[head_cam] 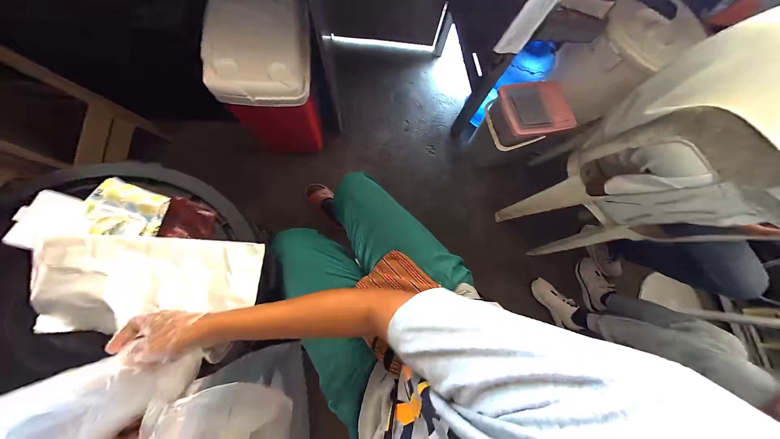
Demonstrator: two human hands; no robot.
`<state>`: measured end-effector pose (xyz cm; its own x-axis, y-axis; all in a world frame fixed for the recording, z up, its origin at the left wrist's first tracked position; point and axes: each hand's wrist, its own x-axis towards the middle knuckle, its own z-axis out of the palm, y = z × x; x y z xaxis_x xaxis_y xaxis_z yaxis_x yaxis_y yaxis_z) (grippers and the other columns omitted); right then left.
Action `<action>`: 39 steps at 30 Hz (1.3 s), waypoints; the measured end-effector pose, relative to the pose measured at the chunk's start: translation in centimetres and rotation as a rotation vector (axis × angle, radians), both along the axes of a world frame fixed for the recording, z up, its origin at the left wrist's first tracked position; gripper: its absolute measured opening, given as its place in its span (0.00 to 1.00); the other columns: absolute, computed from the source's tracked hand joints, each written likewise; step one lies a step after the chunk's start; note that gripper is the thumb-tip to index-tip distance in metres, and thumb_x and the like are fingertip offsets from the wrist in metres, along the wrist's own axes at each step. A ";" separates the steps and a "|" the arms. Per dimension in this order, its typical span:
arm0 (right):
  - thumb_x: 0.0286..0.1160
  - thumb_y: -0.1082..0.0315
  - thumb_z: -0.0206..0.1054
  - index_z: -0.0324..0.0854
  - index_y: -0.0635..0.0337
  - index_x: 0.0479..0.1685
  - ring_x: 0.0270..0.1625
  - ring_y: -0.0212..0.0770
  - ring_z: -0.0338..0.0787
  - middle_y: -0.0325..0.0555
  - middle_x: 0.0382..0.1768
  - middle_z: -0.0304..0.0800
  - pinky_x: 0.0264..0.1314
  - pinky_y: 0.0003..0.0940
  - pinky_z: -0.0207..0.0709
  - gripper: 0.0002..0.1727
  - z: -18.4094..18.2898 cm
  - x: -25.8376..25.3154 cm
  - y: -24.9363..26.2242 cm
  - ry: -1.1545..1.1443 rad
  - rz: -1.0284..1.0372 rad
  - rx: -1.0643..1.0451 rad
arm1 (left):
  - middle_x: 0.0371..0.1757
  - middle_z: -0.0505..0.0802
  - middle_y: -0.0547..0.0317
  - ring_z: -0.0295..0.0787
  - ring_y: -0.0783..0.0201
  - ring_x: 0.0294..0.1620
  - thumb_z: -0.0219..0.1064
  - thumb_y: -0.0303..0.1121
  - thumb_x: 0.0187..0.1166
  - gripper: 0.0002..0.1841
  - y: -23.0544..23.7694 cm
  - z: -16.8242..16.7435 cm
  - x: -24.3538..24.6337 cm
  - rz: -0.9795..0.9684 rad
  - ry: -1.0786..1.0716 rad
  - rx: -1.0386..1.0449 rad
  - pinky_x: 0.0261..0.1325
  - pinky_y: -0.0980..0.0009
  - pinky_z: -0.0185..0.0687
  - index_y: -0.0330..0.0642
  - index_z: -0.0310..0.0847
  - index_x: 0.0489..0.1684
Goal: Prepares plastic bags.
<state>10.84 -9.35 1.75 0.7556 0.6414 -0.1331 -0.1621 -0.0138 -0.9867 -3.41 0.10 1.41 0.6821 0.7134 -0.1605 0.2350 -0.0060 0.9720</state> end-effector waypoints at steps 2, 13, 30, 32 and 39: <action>0.78 0.84 0.60 0.78 0.80 0.65 0.52 0.48 0.87 0.68 0.55 0.87 0.54 0.36 0.81 0.17 1.3 -0.7 -1.9 -0.024 0.028 0.178 | 0.75 0.76 0.44 0.76 0.67 0.71 0.39 0.34 0.94 0.25 0.2 0.2 -1.1 -0.092 0.018 0.000 0.77 0.68 0.72 0.26 0.52 0.84; 0.80 0.72 0.64 0.83 0.66 0.68 0.69 0.67 0.84 0.72 0.70 0.80 0.72 0.62 0.76 0.19 -1.4 -1.6 -2.3 -0.523 0.198 -0.558 | 0.67 0.83 0.24 0.78 0.34 0.73 0.64 0.28 0.82 0.18 -2.9 -3.1 0.1 0.102 0.334 0.607 0.78 0.44 0.69 0.20 0.80 0.63; 0.75 0.75 0.67 0.86 0.68 0.34 0.29 0.18 0.83 0.33 0.26 0.87 0.38 0.17 0.80 0.05 8.5 -4.0 -14.4 -0.416 0.212 0.277 | 0.45 0.94 0.73 0.90 0.80 0.44 0.65 0.31 0.83 0.08 -11.8 7.7 -1.5 -0.107 -0.580 0.214 0.50 0.79 0.88 0.46 0.83 0.55; 0.78 0.74 0.65 0.85 0.67 0.35 0.26 0.19 0.81 0.33 0.24 0.85 0.32 0.17 0.79 0.06 9.2 -4.4 -15.9 -0.421 0.153 0.254 | 0.47 0.96 0.71 0.92 0.77 0.45 0.68 0.27 0.80 0.09 -12.5 8.8 -1.9 -0.171 -0.592 0.089 0.51 0.77 0.89 0.48 0.88 0.53; 0.71 0.77 0.70 0.83 0.72 0.60 0.45 0.26 0.92 0.47 0.47 0.94 0.53 0.24 0.86 0.17 10.1 -6.3 -17.7 -0.518 0.207 0.162 | 0.36 0.97 0.73 0.91 0.82 0.35 0.71 0.18 0.73 0.08 -13.3 10.3 -2.9 0.014 -0.528 0.042 0.41 0.82 0.87 0.42 0.91 0.41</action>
